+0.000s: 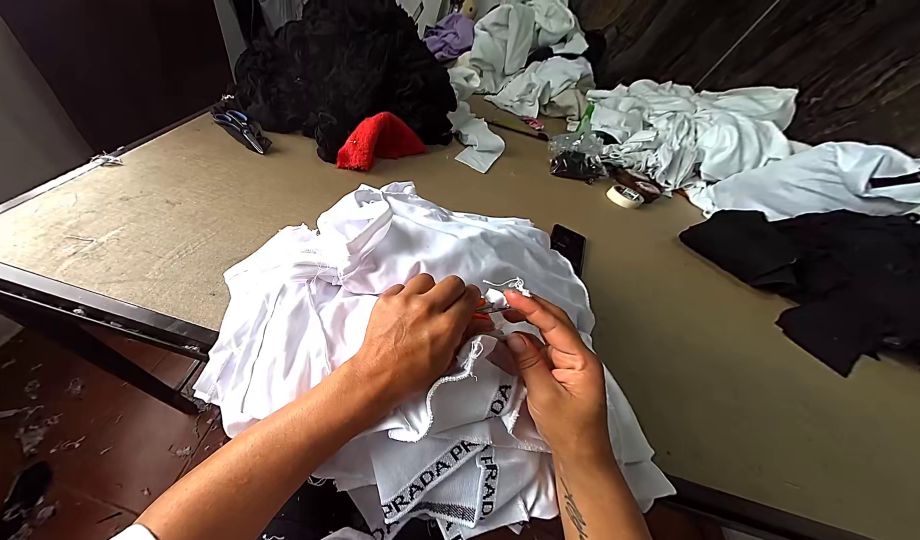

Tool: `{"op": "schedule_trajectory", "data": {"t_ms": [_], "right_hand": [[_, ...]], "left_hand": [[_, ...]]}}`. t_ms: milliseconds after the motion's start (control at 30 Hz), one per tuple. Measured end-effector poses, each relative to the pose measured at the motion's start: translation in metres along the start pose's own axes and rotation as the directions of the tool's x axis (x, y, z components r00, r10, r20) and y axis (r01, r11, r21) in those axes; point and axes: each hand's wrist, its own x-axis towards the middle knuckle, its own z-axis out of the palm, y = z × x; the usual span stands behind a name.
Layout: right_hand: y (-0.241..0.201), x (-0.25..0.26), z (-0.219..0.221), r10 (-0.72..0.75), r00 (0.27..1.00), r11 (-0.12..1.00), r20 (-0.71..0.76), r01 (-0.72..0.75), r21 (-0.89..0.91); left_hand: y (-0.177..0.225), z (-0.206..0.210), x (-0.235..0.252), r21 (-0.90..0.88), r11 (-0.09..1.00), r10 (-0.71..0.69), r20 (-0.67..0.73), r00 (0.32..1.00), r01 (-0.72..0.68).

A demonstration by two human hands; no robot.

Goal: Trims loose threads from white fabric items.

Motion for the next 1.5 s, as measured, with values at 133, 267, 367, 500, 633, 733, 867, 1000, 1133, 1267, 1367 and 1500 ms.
{"op": "schedule_trajectory", "data": {"t_ms": [133, 267, 367, 500, 633, 733, 867, 1000, 1133, 1267, 1367, 1500], "right_hand": [[0.000, 0.002, 0.002, 0.014, 1.000, 0.999, -0.009, -0.013, 0.050], [-0.001, 0.005, 0.004, 0.012, 1.000, 0.998, -0.001, -0.012, 0.060], [-0.001, 0.006, 0.005, -0.010, 1.000, 0.999, -0.010, 0.011, 0.039], [-0.013, -0.008, -0.037, -0.042, 0.998, 0.999, 0.051, 0.041, 0.019], [-0.065, -0.038, -0.151, 0.299, 0.705, 0.950, 0.644, -0.156, -0.271], [-0.077, -0.038, -0.143, 0.431, 0.715, 0.887, 0.551, -0.226, -0.402], [-0.027, -0.017, -0.058, 0.268, 0.962, 0.911, 0.058, -0.234, -0.339], [-0.006, 0.014, -0.009, 0.338, 0.937, 0.920, 0.085, -0.310, -0.238], [-0.002, 0.021, -0.005, 0.224, 0.974, 0.966, 0.025, -0.218, -0.137], [0.002, 0.017, -0.004, 0.143, 0.987, 0.979, -0.074, -0.152, -0.138], [0.006, 0.015, -0.002, 0.109, 0.990, 0.984, -0.095, -0.121, -0.129], [0.008, 0.016, -0.003, 0.099, 0.990, 0.991, -0.097, -0.107, -0.081]], "left_hand": [[0.000, -0.002, -0.003, 0.091, 0.996, 0.015, -0.012, 1.000, -0.014], [-0.001, -0.002, -0.003, 0.112, 0.993, 0.026, -0.028, 0.999, -0.023], [-0.002, -0.002, -0.002, 0.091, 0.995, 0.030, 0.014, 0.999, -0.031], [-0.006, -0.004, -0.003, -0.046, 0.995, -0.085, -0.014, 0.996, 0.084], [-0.016, -0.022, -0.005, -0.285, 0.927, -0.256, -0.012, 0.967, 0.242], [-0.020, -0.026, 0.002, -0.376, 0.896, -0.249, 0.014, 0.968, 0.236], [-0.023, -0.027, 0.023, -0.453, 0.876, -0.158, 0.049, 0.986, 0.163], [-0.026, -0.037, 0.030, -0.398, 0.915, -0.034, 0.086, 0.996, 0.065], [-0.036, -0.040, 0.034, -0.304, 0.947, 0.159, 0.149, 0.976, -0.108], [-0.035, -0.035, 0.048, -0.087, 0.957, 0.291, 0.252, 0.923, -0.278], [-0.031, -0.033, 0.060, -0.024, 0.938, 0.336, 0.316, 0.888, -0.346], [-0.026, -0.028, 0.069, -0.047, 0.918, 0.384, 0.353, 0.853, -0.394]]}}
